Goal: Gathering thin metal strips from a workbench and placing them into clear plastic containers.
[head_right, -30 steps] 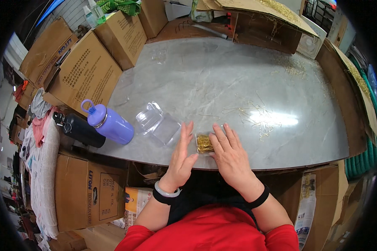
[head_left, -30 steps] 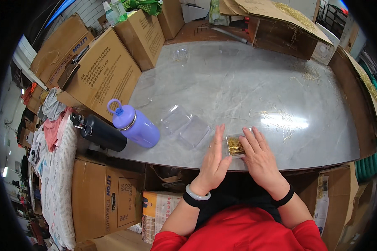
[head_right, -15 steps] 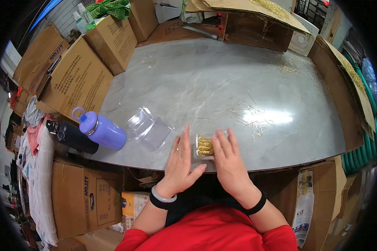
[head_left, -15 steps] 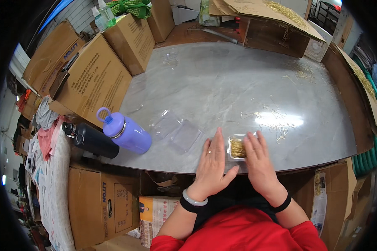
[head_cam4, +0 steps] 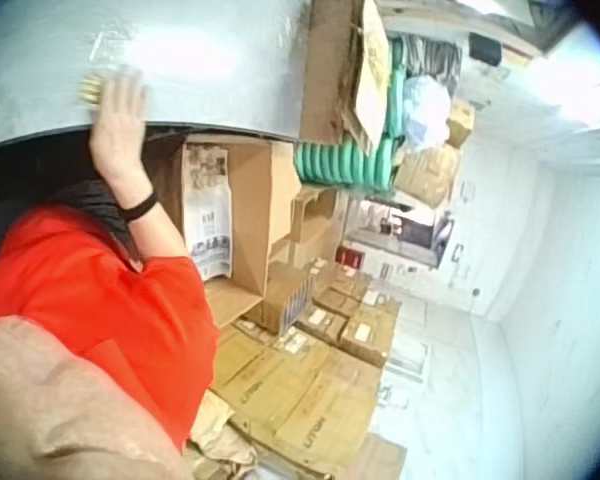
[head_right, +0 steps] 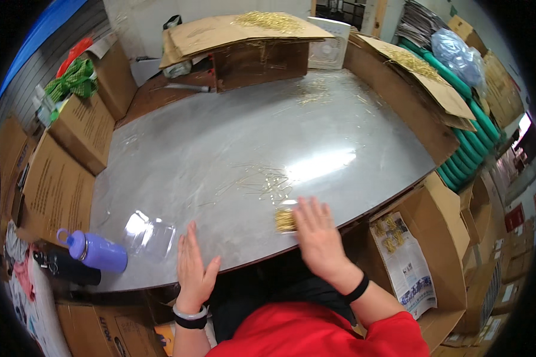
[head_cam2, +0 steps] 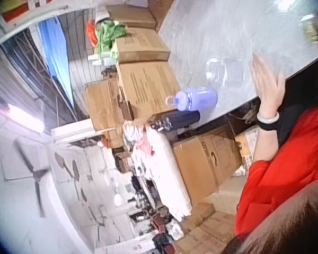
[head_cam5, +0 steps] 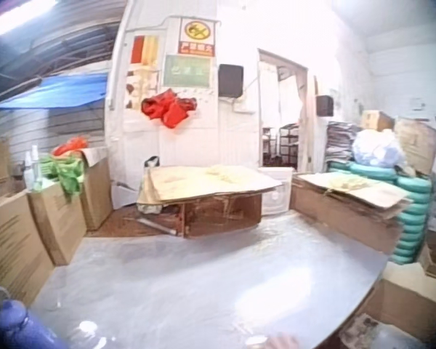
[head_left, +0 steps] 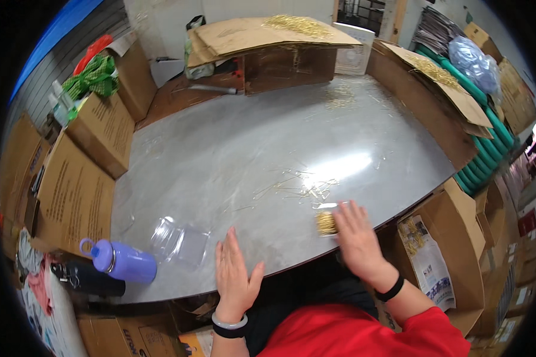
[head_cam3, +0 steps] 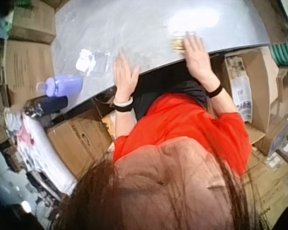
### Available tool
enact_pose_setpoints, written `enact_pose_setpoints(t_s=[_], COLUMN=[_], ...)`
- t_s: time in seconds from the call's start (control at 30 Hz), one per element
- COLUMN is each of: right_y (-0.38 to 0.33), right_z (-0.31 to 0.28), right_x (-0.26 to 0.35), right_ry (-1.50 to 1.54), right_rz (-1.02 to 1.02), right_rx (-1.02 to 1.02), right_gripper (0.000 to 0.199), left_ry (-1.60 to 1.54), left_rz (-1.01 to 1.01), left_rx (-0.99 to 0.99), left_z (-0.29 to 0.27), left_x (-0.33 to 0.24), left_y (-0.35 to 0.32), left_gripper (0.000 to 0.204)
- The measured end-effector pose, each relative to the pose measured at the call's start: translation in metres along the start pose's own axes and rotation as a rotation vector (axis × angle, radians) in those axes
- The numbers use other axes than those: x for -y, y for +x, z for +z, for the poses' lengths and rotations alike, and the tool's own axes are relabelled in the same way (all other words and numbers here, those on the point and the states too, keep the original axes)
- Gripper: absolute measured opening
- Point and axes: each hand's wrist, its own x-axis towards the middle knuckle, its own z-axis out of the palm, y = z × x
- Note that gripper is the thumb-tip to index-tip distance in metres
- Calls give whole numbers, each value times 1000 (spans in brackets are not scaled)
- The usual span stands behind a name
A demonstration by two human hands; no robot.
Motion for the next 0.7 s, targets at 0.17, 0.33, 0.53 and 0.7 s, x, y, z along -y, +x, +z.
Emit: enact_pose_setpoints(t_s=[0.17, 0.33, 0.53, 0.7], right_y=[-30, -19, -2, 5], right_z=[-6, -22, -12, -27], right_x=[-141, -296, -329, -281], right_ry=[-140, -233, -216, -491], right_rz=[260, 393, 412, 375], right_rx=[-142, -128, -113, -201], right_gripper=[59, 52, 53, 57], left_ry=[70, 112, 177, 203], left_rz=[-33, -17, -50, -36], left_rx=[27, 41, 41, 42], left_z=[0, 4, 5, 5], left_x=[-5, -10, -6, -8], left_y=[1, 7, 3, 4], left_gripper=[88, 87, 87, 86])
